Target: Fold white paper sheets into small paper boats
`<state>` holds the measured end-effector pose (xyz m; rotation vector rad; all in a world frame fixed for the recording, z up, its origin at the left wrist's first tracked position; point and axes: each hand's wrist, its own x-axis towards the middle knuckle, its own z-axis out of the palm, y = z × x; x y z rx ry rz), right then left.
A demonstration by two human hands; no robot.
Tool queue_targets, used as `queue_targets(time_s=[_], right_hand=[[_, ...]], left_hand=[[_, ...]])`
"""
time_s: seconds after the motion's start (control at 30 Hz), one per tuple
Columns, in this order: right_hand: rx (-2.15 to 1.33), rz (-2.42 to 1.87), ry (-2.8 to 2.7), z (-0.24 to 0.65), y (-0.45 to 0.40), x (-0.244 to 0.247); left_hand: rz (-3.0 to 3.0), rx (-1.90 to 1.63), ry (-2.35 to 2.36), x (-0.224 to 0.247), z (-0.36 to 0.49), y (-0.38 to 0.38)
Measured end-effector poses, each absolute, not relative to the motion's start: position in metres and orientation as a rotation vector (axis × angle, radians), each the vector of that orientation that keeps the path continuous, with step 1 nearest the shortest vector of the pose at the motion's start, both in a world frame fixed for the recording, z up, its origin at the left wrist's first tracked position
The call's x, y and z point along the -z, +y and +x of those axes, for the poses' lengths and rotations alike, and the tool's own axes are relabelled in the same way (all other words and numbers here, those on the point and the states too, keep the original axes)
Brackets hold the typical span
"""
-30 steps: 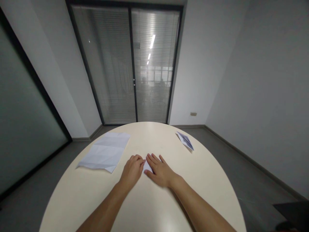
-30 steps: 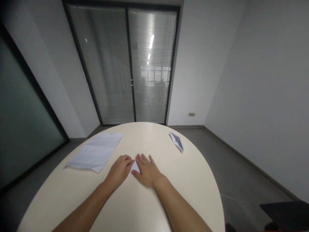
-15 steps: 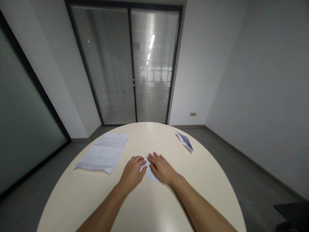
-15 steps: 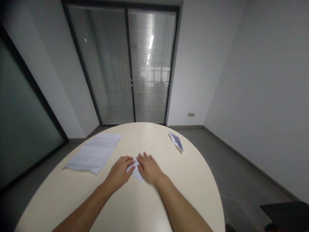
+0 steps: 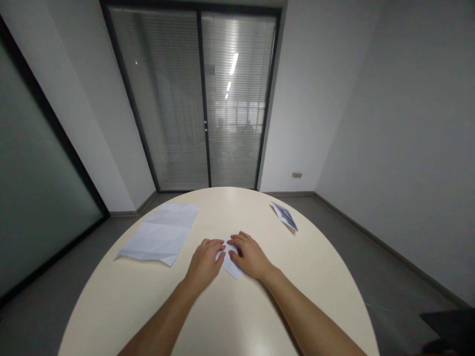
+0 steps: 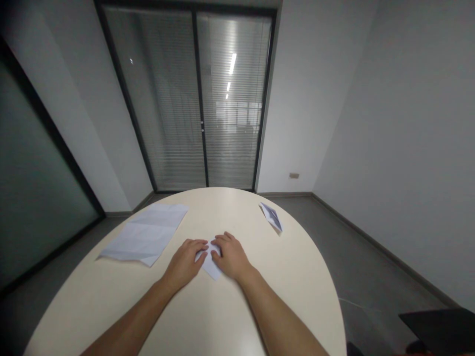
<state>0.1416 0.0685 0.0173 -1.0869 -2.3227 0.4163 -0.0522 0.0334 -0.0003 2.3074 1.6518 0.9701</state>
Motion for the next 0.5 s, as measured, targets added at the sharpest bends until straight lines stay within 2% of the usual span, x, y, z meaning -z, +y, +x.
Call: queue_targets(time_s=[0.5], right_hand=[[-0.404,-1.077,-2.301,0.1343,0.0699,-0.0125]], left_hand=[[2.272,-0.978,1.651,-0.0013,-0.0507,0.0329]])
